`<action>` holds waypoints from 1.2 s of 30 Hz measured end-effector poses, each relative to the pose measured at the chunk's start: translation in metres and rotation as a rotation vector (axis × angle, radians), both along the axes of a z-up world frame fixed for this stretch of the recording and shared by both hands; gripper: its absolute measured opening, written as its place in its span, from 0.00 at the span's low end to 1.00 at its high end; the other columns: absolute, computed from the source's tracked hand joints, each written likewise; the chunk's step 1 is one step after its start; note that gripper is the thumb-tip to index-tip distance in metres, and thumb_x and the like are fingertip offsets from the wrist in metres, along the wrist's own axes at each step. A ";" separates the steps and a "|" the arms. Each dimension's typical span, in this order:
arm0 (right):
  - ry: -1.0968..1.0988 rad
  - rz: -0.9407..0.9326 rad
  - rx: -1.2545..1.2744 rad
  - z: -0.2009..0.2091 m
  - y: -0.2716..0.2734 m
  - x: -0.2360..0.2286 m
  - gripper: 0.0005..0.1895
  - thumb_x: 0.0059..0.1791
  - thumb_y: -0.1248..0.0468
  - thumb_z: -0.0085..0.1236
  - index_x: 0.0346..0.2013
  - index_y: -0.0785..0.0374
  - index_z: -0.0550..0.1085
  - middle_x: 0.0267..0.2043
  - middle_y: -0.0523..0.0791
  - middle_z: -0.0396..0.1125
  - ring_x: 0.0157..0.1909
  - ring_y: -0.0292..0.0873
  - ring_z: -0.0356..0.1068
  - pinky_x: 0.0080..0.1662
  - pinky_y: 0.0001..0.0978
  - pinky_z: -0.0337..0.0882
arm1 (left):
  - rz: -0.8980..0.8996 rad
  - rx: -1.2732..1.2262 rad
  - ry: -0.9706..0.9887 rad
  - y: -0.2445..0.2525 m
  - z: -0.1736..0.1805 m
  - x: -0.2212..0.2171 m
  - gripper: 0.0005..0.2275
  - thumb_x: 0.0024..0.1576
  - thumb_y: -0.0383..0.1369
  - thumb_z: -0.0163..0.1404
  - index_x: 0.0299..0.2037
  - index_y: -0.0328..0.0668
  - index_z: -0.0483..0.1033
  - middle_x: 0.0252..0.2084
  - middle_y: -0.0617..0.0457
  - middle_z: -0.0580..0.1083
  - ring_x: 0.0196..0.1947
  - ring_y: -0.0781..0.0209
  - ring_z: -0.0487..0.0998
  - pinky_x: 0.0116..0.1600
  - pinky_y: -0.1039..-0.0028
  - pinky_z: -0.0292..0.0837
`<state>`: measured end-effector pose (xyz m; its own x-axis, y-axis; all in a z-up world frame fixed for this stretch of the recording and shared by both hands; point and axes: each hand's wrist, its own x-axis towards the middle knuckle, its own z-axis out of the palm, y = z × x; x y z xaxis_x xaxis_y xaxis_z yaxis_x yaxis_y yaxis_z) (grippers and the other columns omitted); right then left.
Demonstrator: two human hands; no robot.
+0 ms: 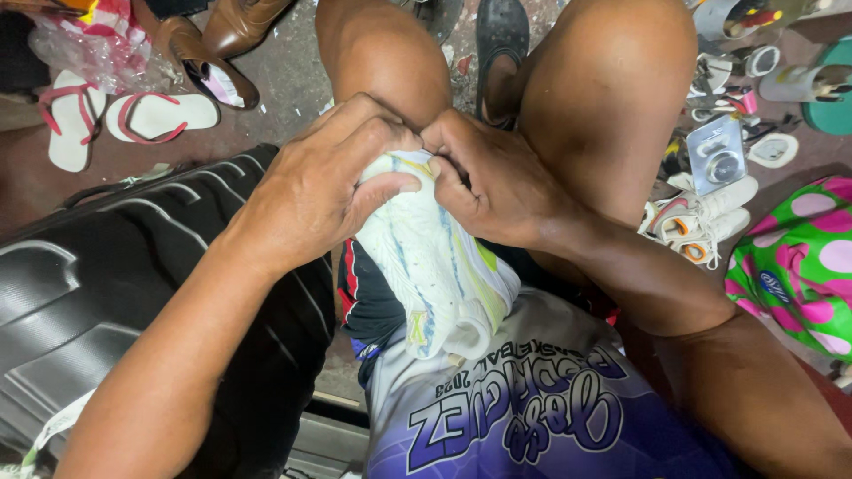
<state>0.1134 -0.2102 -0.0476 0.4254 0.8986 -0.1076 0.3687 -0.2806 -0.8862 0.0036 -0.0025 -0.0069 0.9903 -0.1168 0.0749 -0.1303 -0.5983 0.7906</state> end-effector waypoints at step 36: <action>0.286 0.124 0.259 0.012 -0.002 0.013 0.12 0.57 0.67 0.42 0.52 0.70 0.71 0.42 0.47 0.65 0.41 0.40 0.70 0.46 0.30 0.68 | 0.161 -0.025 0.006 -0.001 -0.013 -0.021 0.10 0.63 0.30 0.62 0.49 0.38 0.75 0.49 0.45 0.76 0.48 0.47 0.76 0.52 0.66 0.72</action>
